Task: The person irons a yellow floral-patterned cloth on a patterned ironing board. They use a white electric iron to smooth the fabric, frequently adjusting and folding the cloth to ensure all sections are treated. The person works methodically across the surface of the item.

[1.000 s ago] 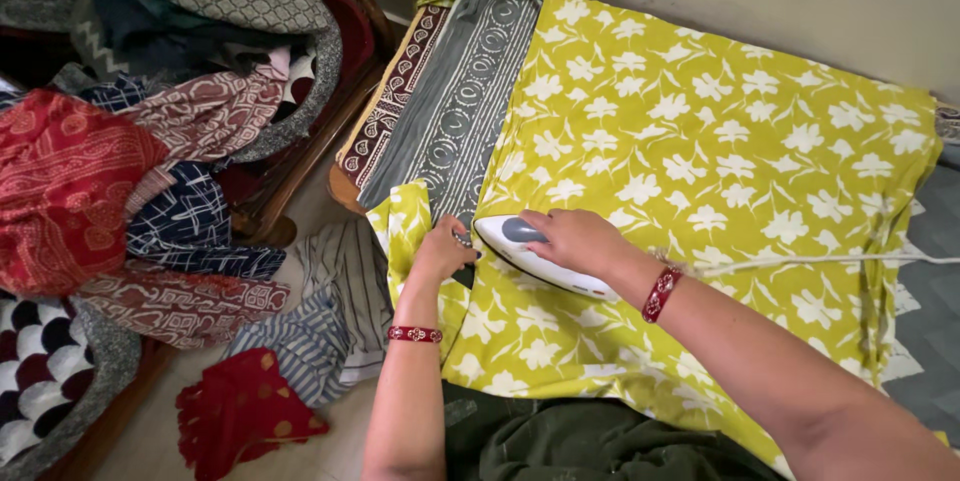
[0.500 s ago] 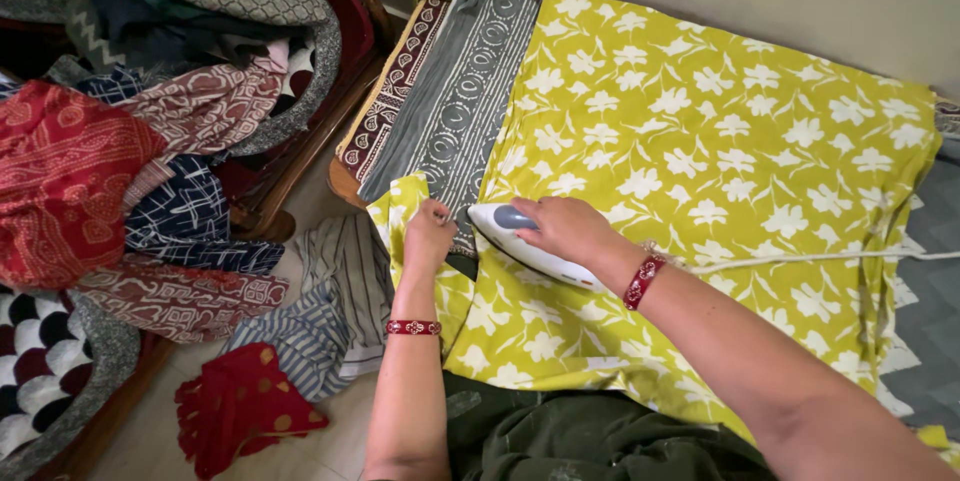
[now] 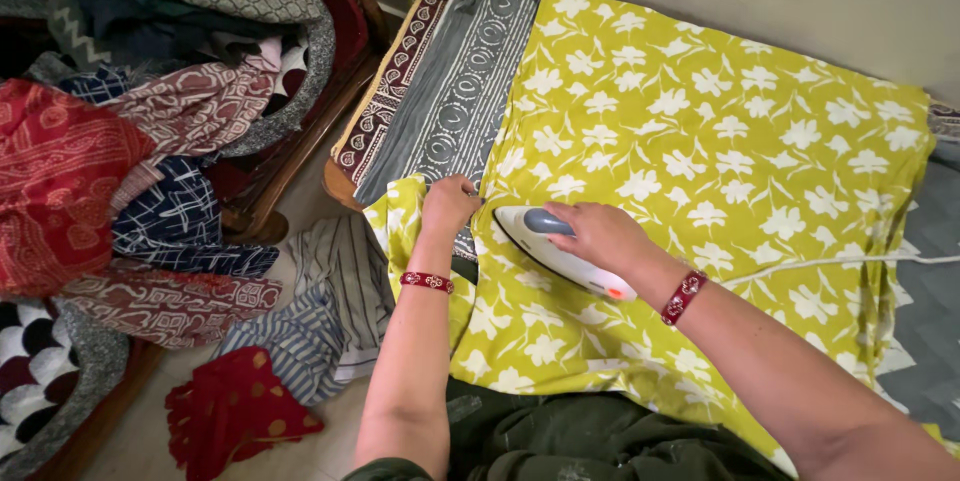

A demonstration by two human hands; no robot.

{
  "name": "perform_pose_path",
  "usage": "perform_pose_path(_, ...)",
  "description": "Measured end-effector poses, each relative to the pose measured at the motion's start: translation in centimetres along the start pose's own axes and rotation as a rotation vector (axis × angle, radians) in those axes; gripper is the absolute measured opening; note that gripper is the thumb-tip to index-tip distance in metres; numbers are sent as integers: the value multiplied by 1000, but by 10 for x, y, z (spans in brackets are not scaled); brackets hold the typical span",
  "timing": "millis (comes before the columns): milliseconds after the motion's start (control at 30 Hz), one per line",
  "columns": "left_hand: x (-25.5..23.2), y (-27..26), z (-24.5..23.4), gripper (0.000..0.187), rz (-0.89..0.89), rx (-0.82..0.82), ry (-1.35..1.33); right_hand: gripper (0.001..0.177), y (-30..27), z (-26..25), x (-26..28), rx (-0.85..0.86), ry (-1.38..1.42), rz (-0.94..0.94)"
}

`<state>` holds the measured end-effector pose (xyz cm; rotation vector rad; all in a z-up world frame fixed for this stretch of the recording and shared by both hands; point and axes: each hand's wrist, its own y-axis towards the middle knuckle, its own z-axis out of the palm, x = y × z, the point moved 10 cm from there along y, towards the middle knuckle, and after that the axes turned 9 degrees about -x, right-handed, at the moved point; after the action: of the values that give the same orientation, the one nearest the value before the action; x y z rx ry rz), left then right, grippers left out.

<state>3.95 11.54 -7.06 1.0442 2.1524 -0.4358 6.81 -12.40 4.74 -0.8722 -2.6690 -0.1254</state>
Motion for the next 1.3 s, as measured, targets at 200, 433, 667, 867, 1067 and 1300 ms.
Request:
perform_pose_path(200, 14, 21, 28, 17, -29, 130, 157, 54, 14, 1, 12, 3, -8, -97)
perform_pose_path(433, 47, 49, 52, 21, -90, 294, 24, 55, 29, 9, 27, 31, -11, -97)
perform_pose_path(667, 59, 59, 62, 21, -118, 335, -33, 55, 26, 6, 24, -5, -26, -48)
perform_pose_path(867, 64, 68, 72, 22, -97, 368, -42, 57, 36, 5, 26, 20, -15, -34)
perform_pose_path(1067, 48, 77, 56, 25, -23, 183, 77, 55, 45, 6, 36, 17, 26, -10)
perform_pose_path(1300, -5, 76, 43, 31, -96, 94, 45, 50, 47, 2, 44, -53, 45, -25)
